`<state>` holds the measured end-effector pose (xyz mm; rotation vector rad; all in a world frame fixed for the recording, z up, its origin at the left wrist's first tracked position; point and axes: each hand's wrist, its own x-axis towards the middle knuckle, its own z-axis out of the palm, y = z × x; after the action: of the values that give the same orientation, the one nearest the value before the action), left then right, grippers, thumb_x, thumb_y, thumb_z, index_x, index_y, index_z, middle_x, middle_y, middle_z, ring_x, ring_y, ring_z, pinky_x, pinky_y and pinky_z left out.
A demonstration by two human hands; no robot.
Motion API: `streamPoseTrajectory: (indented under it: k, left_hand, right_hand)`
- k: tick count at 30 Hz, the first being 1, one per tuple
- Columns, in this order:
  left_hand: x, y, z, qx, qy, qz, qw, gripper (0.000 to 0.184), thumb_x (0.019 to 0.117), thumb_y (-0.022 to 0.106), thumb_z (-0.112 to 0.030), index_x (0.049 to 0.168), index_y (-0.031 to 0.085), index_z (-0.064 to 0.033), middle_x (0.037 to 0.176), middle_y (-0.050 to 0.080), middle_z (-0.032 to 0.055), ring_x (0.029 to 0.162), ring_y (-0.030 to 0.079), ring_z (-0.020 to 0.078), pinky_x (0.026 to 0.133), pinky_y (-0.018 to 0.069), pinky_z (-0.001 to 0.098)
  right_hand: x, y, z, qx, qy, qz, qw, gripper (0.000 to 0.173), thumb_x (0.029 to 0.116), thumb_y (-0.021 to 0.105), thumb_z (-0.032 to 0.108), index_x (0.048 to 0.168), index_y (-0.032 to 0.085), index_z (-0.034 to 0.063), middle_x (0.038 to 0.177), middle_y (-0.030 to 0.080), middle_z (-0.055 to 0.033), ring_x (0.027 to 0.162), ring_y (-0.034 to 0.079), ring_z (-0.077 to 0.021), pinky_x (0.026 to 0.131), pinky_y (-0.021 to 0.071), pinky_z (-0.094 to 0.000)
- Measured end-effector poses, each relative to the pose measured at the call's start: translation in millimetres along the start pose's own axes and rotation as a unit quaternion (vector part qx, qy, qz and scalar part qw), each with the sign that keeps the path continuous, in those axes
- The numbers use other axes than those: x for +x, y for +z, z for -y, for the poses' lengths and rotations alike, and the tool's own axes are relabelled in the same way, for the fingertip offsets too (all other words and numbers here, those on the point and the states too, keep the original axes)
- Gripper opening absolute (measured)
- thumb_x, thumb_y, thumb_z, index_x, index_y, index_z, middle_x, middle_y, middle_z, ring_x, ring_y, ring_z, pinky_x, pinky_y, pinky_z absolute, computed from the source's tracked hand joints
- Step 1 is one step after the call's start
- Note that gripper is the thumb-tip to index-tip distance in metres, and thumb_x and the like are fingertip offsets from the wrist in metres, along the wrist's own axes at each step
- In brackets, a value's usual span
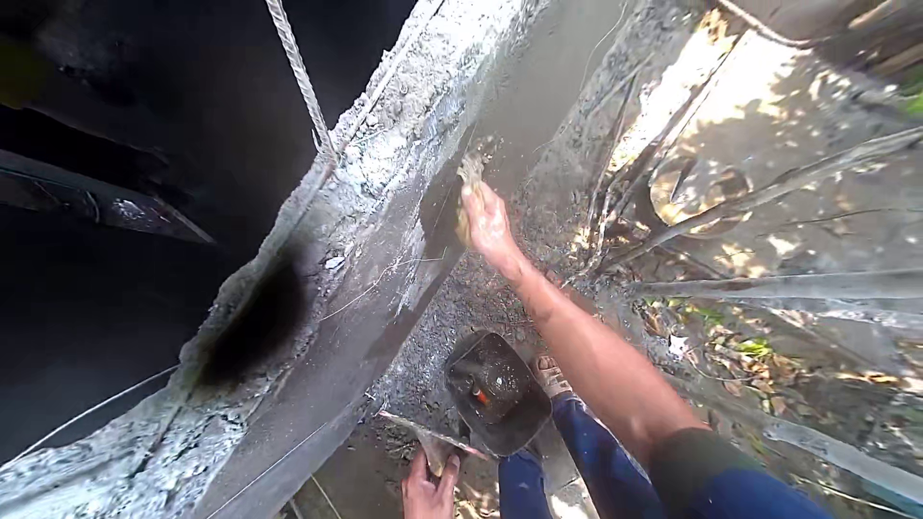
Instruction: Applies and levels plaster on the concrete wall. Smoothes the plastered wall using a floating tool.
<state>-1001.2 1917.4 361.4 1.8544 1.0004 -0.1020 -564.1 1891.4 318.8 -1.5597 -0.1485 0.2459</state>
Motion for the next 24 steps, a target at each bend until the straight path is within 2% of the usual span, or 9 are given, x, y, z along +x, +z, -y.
streamPoseTrajectory:
  k: [2, 6, 7, 10, 13, 17, 20, 22, 24]
  left_hand:
    - [0, 6, 4, -0.018, -0.009, 0.001, 1.000, 0.044, 0.0867, 0.074, -0.017, 0.125, 0.065, 0.0014, 0.104, 0.077, 0.0060, 0.095, 0.074, 0.0083, 0.090, 0.0620, 0.0309]
    - [1, 15, 34, -0.033, -0.029, -0.010, 0.999, 0.045, 0.0866, 0.073, -0.013, 0.126, 0.062, 0.0054, 0.106, 0.076, 0.0084, 0.097, 0.073, 0.0083, 0.091, 0.0614, 0.0299]
    - [3, 18, 44, -0.038, -0.031, -0.015, 0.999, 0.044, 0.0864, 0.073, -0.011, 0.125, 0.062, 0.0069, 0.104, 0.076, 0.0086, 0.095, 0.073, 0.0077, 0.090, 0.0617, 0.0293]
    - [8, 28, 79, -0.041, -0.037, -0.022, 0.998, 0.039, 0.0857, 0.072, -0.005, 0.120, 0.061, 0.0086, 0.099, 0.077, 0.0058, 0.091, 0.074, 0.0047, 0.086, 0.0625, 0.0267]
    - [11, 38, 121, -0.028, -0.033, -0.021, 0.999, 0.038, 0.0848, 0.071, -0.002, 0.119, 0.059, 0.0116, 0.097, 0.076, 0.0029, 0.089, 0.073, 0.0017, 0.085, 0.0627, 0.0250]
    - [22, 46, 173, -0.017, -0.040, 0.000, 0.999, 0.039, 0.0844, 0.074, -0.005, 0.117, 0.059, 0.0115, 0.099, 0.076, 0.0036, 0.092, 0.073, 0.0049, 0.088, 0.0627, 0.0292]
    - [23, 47, 192, -0.003, -0.058, 0.003, 0.998, 0.038, 0.0853, 0.075, -0.006, 0.118, 0.062, 0.0087, 0.100, 0.077, 0.0046, 0.092, 0.074, 0.0073, 0.088, 0.0632, 0.0305]
    - [21, 44, 186, 0.008, -0.074, 0.005, 0.997, 0.037, 0.0865, 0.074, -0.005, 0.120, 0.062, 0.0075, 0.101, 0.076, 0.0060, 0.093, 0.074, 0.0077, 0.089, 0.0628, 0.0302]
    - [16, 39, 170, 0.032, -0.091, 0.003, 0.995, 0.039, 0.0869, 0.074, -0.007, 0.121, 0.063, 0.0074, 0.101, 0.076, 0.0081, 0.092, 0.074, 0.0077, 0.088, 0.0624, 0.0298]
  right_hand:
    - [-52, -19, -29, -0.014, 0.086, 0.115, 0.990, 0.036, 0.1092, 0.046, 0.039, 0.128, 0.057, 0.0103, 0.086, 0.066, -0.0119, 0.067, 0.066, -0.0235, 0.061, 0.0590, -0.0428]
    - [-172, -43, -150, -0.042, 0.234, 0.278, 0.931, 0.040, 0.0999, 0.060, 0.032, 0.131, 0.058, 0.0072, 0.111, 0.069, -0.0127, 0.097, 0.069, -0.0232, 0.087, 0.0590, -0.0462]
    - [-204, -47, -180, -0.078, 0.272, 0.310, 0.908, 0.041, 0.0994, 0.062, 0.030, 0.133, 0.058, 0.0072, 0.113, 0.068, -0.0131, 0.100, 0.068, -0.0240, 0.090, 0.0580, -0.0474]
    - [-281, -42, -273, -0.248, 0.381, 0.382, 0.804, 0.048, 0.0996, 0.062, 0.028, 0.143, 0.052, 0.0093, 0.122, 0.067, -0.0226, 0.111, 0.067, -0.0380, 0.096, 0.0530, -0.0608]
    - [-328, -30, -375, -0.352, 0.440, 0.381, 0.733, 0.061, 0.0992, 0.062, 0.032, 0.153, 0.043, 0.0117, 0.135, 0.062, -0.0246, 0.122, 0.063, -0.0427, 0.101, 0.0505, -0.0637]
    - [-352, -33, -473, -0.350, 0.482, 0.254, 0.762, 0.054, 0.1059, 0.051, 0.037, 0.147, 0.051, 0.0015, 0.142, 0.058, -0.0263, 0.132, 0.056, -0.0411, 0.111, 0.0441, -0.0595]
    - [-364, -40, -493, -0.186, 0.556, 0.140, 0.798, 0.050, 0.1095, 0.046, 0.033, 0.142, 0.054, -0.0044, 0.140, 0.058, -0.0266, 0.131, 0.057, -0.0363, 0.111, 0.0453, -0.0524]
    - [-364, -49, -467, 0.044, 0.597, 0.093, 0.795, 0.047, 0.1082, 0.048, 0.039, 0.140, 0.055, 0.0055, 0.125, 0.067, -0.0163, 0.110, 0.066, -0.0255, 0.094, 0.0566, -0.0451]
    - [-350, -53, -406, 0.205, 0.568, 0.108, 0.790, 0.045, 0.1056, 0.051, 0.038, 0.140, 0.054, 0.0094, 0.114, 0.071, -0.0140, 0.098, 0.070, -0.0251, 0.084, 0.0605, -0.0454]
